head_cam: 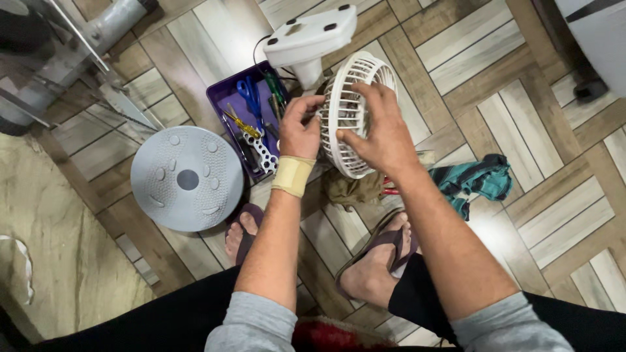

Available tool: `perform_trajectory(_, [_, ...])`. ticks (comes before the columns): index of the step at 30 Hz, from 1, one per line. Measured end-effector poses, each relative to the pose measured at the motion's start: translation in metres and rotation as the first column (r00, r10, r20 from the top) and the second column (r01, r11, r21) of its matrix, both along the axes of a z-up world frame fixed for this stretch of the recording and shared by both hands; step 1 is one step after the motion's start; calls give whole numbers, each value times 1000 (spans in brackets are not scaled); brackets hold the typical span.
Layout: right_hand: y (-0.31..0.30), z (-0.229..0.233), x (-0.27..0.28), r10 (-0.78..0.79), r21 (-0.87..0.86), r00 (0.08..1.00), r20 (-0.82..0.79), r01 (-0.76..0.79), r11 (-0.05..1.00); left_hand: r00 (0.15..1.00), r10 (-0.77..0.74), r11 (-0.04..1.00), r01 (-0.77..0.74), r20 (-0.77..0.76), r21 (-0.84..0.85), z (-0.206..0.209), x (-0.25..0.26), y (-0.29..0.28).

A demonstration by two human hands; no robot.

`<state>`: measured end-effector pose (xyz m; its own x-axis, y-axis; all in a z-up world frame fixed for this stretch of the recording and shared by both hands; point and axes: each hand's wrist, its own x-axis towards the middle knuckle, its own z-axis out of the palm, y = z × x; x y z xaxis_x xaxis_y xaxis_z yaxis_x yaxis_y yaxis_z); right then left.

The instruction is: The person disassembles a small white electric fan by unscrewing the front grille, removing it, and wiping the grille with a cloth. The fan blades and rear housing remain visible on the floor.

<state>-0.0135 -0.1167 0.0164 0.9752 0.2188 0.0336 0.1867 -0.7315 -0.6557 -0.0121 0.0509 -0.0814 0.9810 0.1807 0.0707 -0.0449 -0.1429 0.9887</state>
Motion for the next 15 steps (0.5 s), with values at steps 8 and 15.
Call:
perform_trajectory(8, [-17,0,15,1,-47,1000,16,0,999,976,-189,875,120,105,468,11,11,3])
perform_trajectory(15, [-39,-11,16,-49,-56,999,5,49,997,930,-339,817,214,146,535,8,30,-16])
